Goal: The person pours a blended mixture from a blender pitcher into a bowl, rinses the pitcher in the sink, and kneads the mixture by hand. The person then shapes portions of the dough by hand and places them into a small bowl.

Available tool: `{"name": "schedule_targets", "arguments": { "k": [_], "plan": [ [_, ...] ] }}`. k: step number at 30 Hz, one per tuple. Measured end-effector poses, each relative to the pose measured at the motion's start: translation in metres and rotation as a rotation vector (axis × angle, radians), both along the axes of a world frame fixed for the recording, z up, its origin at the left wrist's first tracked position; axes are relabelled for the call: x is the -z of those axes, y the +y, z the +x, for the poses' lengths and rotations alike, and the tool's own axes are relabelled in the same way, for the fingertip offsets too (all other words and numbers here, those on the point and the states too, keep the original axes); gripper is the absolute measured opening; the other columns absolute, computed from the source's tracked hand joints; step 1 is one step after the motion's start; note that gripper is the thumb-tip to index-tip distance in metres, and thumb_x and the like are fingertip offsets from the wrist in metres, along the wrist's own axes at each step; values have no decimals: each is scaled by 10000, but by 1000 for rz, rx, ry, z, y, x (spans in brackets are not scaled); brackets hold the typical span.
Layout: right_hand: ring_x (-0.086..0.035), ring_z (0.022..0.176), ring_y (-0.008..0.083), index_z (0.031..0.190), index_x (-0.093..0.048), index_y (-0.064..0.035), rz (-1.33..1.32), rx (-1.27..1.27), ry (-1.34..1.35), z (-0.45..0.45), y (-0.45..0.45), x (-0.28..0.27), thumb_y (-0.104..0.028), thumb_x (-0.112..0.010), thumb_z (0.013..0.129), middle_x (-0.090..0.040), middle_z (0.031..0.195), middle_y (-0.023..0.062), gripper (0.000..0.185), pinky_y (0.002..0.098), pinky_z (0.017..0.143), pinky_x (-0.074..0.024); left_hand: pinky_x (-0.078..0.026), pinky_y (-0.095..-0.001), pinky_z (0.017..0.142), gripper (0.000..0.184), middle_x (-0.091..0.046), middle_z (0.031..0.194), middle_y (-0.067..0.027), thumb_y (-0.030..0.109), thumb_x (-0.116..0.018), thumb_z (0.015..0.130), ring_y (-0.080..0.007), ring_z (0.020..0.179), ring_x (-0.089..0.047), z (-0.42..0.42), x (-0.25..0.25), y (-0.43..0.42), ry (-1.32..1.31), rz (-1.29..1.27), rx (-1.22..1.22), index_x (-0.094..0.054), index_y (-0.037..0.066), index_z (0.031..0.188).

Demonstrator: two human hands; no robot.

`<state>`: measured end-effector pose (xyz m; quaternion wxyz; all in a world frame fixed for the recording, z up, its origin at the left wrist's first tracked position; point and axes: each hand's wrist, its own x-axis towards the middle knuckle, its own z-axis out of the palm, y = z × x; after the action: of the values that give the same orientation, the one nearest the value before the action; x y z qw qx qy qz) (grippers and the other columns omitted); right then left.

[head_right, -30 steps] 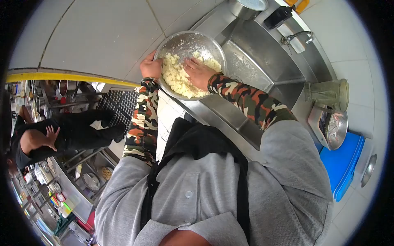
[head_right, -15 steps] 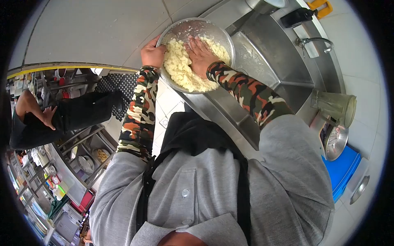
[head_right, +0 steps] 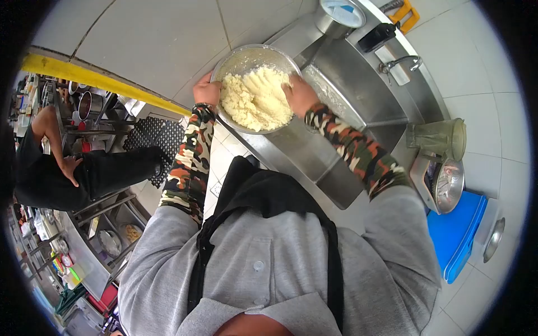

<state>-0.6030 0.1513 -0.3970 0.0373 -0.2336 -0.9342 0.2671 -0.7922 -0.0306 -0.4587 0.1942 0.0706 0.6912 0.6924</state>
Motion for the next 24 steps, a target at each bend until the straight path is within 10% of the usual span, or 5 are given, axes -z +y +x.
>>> {"name": "schedule_targets", "arguments": {
  "k": [9, 15, 24],
  "plan": [
    [-209, 1344, 444, 1345, -236, 152, -298, 551, 281, -42, -78, 57, -277, -460, 936, -214, 1415, 361, 634, 419, 1134, -162, -487, -239, 706, 412, -682, 910, -77, -43, -546, 717, -136, 748, -617, 11, 0, -2, -110, 125, -72, -644, -14, 1116],
    [-226, 1370, 356, 1379, -296, 56, 90, -161, 3, -60, -78, 59, -268, -419, 934, -287, 1446, 235, 564, 417, 1135, -164, -491, -249, 699, 398, -678, 929, -80, -51, -542, 729, -147, 757, -621, 11, -1, 0, -88, 113, -70, -638, -27, 1115],
    [-58, 1416, 341, 1420, -243, 10, 346, -439, -155, -74, -49, 62, -277, -443, 928, -97, 1519, 195, 603, 462, 1148, -86, -491, -253, 703, 387, -672, 936, -90, -66, -568, 727, -152, 771, -616, 5, 0, 1, -134, 115, -73, -632, -49, 1108]
  ]
}}
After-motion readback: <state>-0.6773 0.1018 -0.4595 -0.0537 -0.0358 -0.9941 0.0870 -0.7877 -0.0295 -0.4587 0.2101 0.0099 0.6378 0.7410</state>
